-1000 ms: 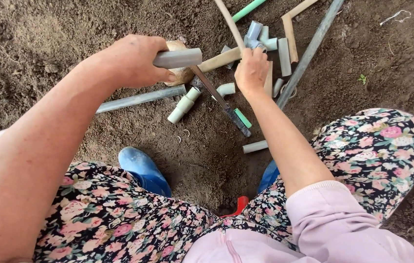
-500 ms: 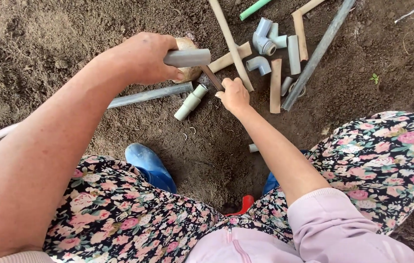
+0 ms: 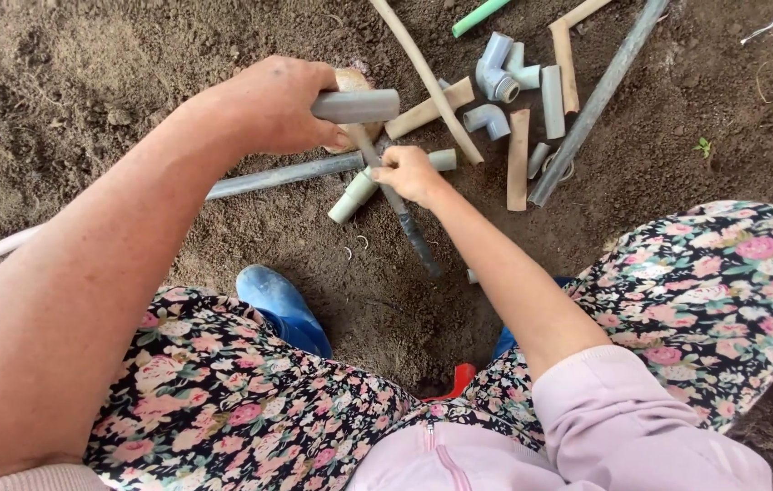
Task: The person uses a hacksaw to cut a short piece of PVC pipe while seated on a small stool. They then pick up a long metal pipe and a PVC elbow fitting, aligning them to connect the pieces together.
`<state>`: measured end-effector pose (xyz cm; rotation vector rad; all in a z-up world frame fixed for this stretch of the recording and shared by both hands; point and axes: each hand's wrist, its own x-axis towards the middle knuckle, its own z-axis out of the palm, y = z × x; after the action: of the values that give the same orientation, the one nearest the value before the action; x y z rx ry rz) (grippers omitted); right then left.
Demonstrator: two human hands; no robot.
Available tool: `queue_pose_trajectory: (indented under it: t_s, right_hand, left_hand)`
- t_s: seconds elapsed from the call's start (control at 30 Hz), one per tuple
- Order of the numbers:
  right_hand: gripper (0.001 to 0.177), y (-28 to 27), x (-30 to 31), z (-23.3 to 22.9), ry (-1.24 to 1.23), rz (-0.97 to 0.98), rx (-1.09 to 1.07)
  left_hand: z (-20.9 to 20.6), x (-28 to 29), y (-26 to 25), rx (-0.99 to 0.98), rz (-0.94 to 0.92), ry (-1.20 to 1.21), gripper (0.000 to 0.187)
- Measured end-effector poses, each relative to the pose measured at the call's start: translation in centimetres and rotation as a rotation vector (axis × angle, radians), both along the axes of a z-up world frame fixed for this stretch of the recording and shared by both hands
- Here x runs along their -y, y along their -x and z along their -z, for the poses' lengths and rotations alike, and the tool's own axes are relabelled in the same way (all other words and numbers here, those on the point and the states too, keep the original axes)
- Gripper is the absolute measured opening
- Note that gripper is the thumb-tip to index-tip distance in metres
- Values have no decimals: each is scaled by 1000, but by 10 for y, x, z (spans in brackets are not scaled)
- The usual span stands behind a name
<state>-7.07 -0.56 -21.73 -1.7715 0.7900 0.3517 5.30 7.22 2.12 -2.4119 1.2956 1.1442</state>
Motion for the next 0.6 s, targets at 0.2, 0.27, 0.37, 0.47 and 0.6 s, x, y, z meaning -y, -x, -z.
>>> queue_pose_trajectory:
  t_s: [0.2, 0.27, 0.37, 0.47, 0.6]
  right_hand:
    - [19, -3, 19, 36, 454, 205, 229]
    - [12, 0, 58, 39, 588, 364, 317]
    - [7, 17, 115, 36, 759, 651, 356]
    - [6, 56, 155, 51, 788, 827, 151]
    - [38, 108, 163, 103, 790, 664, -237]
  left_hand:
    - [1, -1, 2, 37, 34, -18, 32]
    - [1, -2, 3, 25, 21, -45, 33]
    - [2, -3, 0, 12, 0, -73, 32]
    - [2, -2, 1, -3, -14, -79, 32]
    - [12, -9, -1, -54, -27, 89, 44]
